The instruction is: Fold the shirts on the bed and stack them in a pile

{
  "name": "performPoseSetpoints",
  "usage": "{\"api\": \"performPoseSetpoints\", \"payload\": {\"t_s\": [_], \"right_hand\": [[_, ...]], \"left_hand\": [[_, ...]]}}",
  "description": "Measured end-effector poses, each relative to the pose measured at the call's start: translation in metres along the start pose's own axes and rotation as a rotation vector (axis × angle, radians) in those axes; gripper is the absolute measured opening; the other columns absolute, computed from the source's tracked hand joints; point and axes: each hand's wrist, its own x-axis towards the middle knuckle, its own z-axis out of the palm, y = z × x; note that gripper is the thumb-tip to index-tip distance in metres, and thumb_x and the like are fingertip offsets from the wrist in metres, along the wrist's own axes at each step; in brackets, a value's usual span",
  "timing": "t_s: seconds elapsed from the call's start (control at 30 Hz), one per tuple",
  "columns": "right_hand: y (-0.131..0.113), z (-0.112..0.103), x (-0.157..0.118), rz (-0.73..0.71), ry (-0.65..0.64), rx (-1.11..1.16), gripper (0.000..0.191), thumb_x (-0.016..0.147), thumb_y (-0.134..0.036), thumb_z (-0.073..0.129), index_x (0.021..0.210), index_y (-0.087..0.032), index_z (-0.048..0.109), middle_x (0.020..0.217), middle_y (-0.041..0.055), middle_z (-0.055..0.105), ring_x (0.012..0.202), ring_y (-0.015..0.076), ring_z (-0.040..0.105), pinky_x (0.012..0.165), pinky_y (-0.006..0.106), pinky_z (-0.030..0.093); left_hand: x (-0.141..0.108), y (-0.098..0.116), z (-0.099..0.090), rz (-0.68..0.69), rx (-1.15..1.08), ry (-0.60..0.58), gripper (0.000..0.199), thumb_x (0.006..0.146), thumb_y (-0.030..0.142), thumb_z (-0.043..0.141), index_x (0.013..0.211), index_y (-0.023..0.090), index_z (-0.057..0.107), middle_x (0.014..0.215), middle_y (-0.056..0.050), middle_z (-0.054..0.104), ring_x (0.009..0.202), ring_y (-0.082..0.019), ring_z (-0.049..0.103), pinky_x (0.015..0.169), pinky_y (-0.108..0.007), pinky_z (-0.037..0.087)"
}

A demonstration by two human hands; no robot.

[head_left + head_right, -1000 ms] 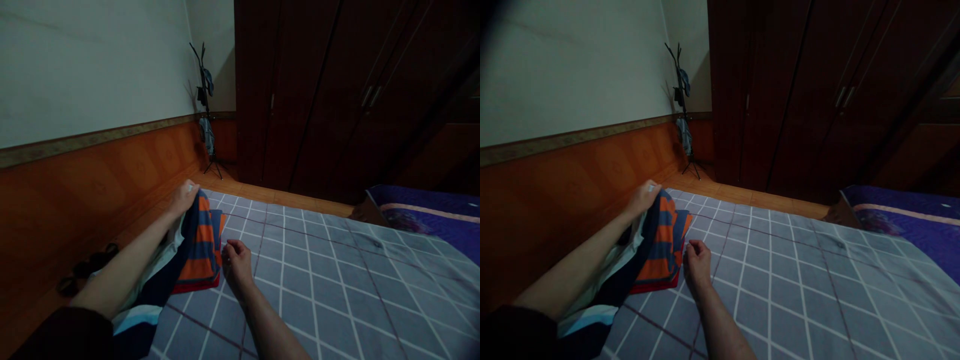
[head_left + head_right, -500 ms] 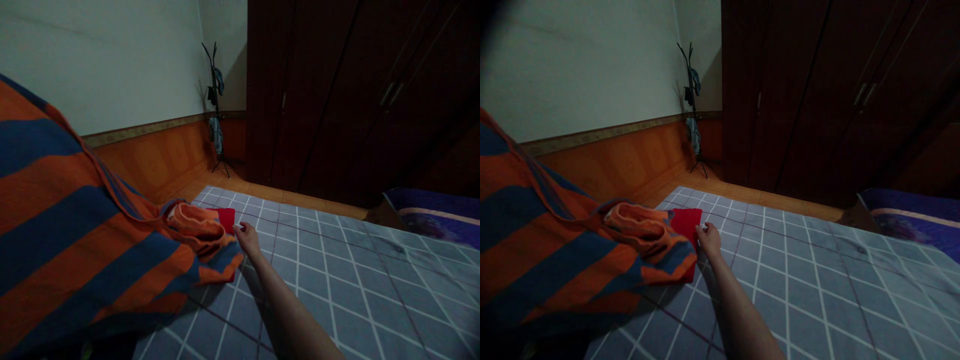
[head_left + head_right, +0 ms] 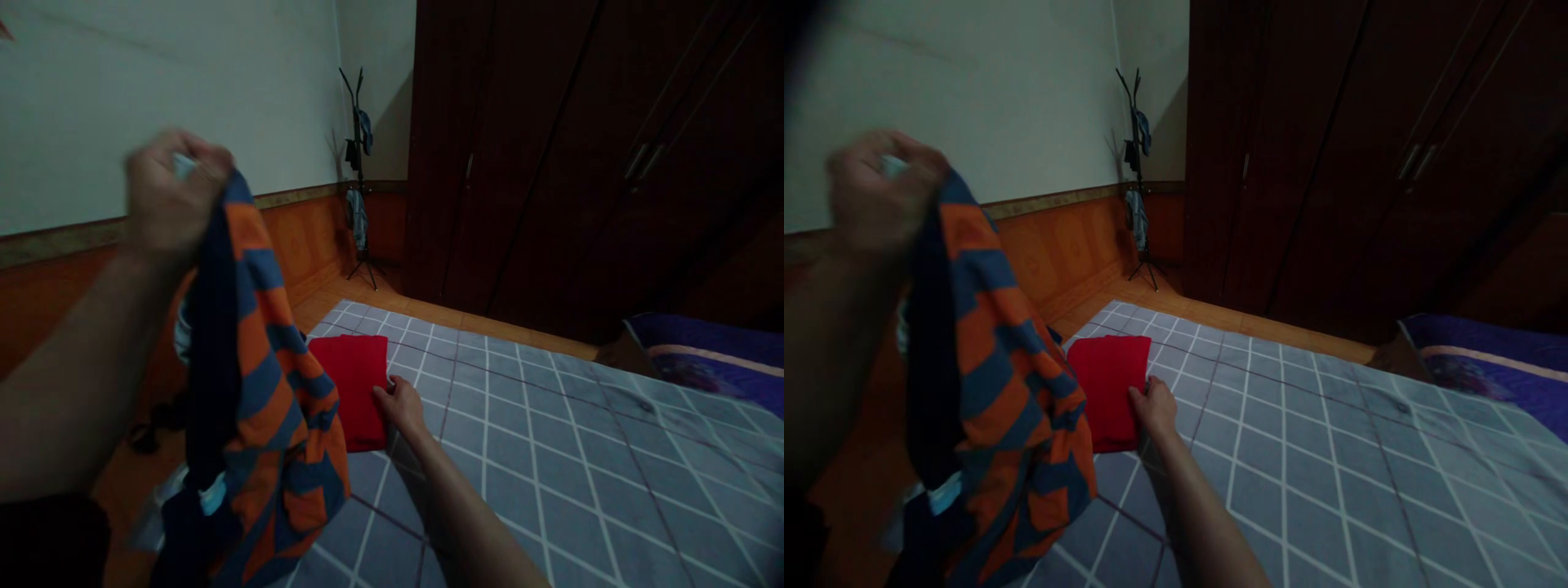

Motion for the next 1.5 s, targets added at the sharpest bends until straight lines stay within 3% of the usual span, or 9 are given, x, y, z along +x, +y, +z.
{"api": "performPoseSetpoints", "payload": {"t_s": [0.17,0.3,0.43,0.57,0.7,0.97,1.17,1.3,1.5], "right_hand": [[0.001,0.012,-0.011,-0.034,0.086,-0.005,0.022,0.083,-0.029,0.049,0.077,-0.018,0.067,0.075,0.0072,0.068,0.068,0.0184,0.061,0.059,0.026,0.039],[0.004,0.012,-0.03,-0.18,0.111,0.001,0.02,0.083,-0.025,0.047,0.077,-0.02,0.066,0.076,0.0047,0.063,0.072,0.0169,0.057,0.064,0.025,0.038],[0.009,0.01,-0.041,-0.285,0.099,0.008,0.02,0.083,-0.019,0.047,0.078,-0.019,0.066,0.078,0.0042,0.059,0.076,0.0162,0.056,0.069,0.024,0.038],[0.012,0.011,-0.04,-0.312,0.095,0.029,0.021,0.084,-0.015,0.046,0.081,-0.019,0.067,0.079,0.0043,0.06,0.077,0.0155,0.057,0.07,0.023,0.04],[0.016,0.013,-0.035,-0.306,0.104,0.05,0.022,0.084,-0.015,0.047,0.084,-0.02,0.068,0.078,0.0042,0.061,0.077,0.0153,0.058,0.071,0.023,0.04],[0.018,0.015,-0.034,-0.307,0.108,0.058,0.022,0.083,-0.016,0.048,0.084,-0.02,0.069,0.077,0.0039,0.06,0.076,0.0163,0.058,0.069,0.024,0.04],[0.017,0.013,-0.035,-0.296,0.102,0.058,0.023,0.084,-0.016,0.047,0.082,-0.022,0.07,0.076,0.0034,0.06,0.074,0.0156,0.058,0.069,0.023,0.039],[0.016,0.012,-0.035,-0.287,0.093,0.062,0.024,0.083,-0.015,0.047,0.083,-0.022,0.07,0.078,0.0037,0.061,0.075,0.0155,0.058,0.069,0.023,0.039],[0.015,0.012,-0.036,-0.259,0.088,0.102,0.024,0.082,-0.016,0.047,0.081,-0.022,0.07,0.078,0.0042,0.062,0.076,0.0165,0.058,0.069,0.024,0.04]], "left_hand": [[-0.07,-0.024,0.115,0.087,0.254,-0.593,0.02,0.076,0.034,0.068,0.088,0.019,0.067,0.079,-0.002,0.068,0.082,-0.023,0.065,0.081,-0.035,0.047],[-0.118,-0.055,0.2,0.109,0.26,-0.818,0.021,0.079,0.027,0.067,0.099,0.021,0.067,0.097,-0.007,0.07,0.097,-0.026,0.063,0.086,-0.037,0.047],[-0.133,-0.06,0.239,0.133,0.203,-0.954,0.027,0.089,0.034,0.058,0.11,0.016,0.061,0.115,-0.008,0.062,0.102,-0.021,0.06,0.09,-0.042,0.047],[-0.14,-0.058,0.25,0.107,0.198,-0.934,0.027,0.09,0.037,0.056,0.107,0.017,0.064,0.111,-0.008,0.065,0.1,-0.021,0.061,0.09,-0.041,0.047],[-0.147,-0.062,0.246,0.062,0.225,-0.828,0.023,0.089,0.032,0.052,0.101,0.026,0.07,0.103,-0.004,0.071,0.104,-0.022,0.062,0.09,-0.032,0.045],[-0.153,-0.065,0.238,0.073,0.216,-0.779,0.03,0.091,0.032,0.045,0.112,0.023,0.065,0.107,-0.005,0.07,0.102,-0.022,0.063,0.089,-0.029,0.044],[-0.161,-0.065,0.252,0.075,0.227,-0.865,0.025,0.085,0.031,0.058,0.108,0.027,0.067,0.109,-0.004,0.07,0.106,-0.024,0.062,0.092,-0.032,0.043],[-0.166,-0.067,0.26,0.051,0.209,-0.875,0.031,0.086,0.033,0.06,0.114,0.021,0.062,0.113,-0.008,0.066,0.107,-0.024,0.06,0.094,-0.041,0.043],[-0.177,-0.071,0.263,-0.063,0.107,-0.763,0.019,0.088,0.032,0.058,0.093,0.015,0.064,0.093,-0.005,0.067,0.091,-0.019,0.063,0.087,-0.04,0.046]]}}
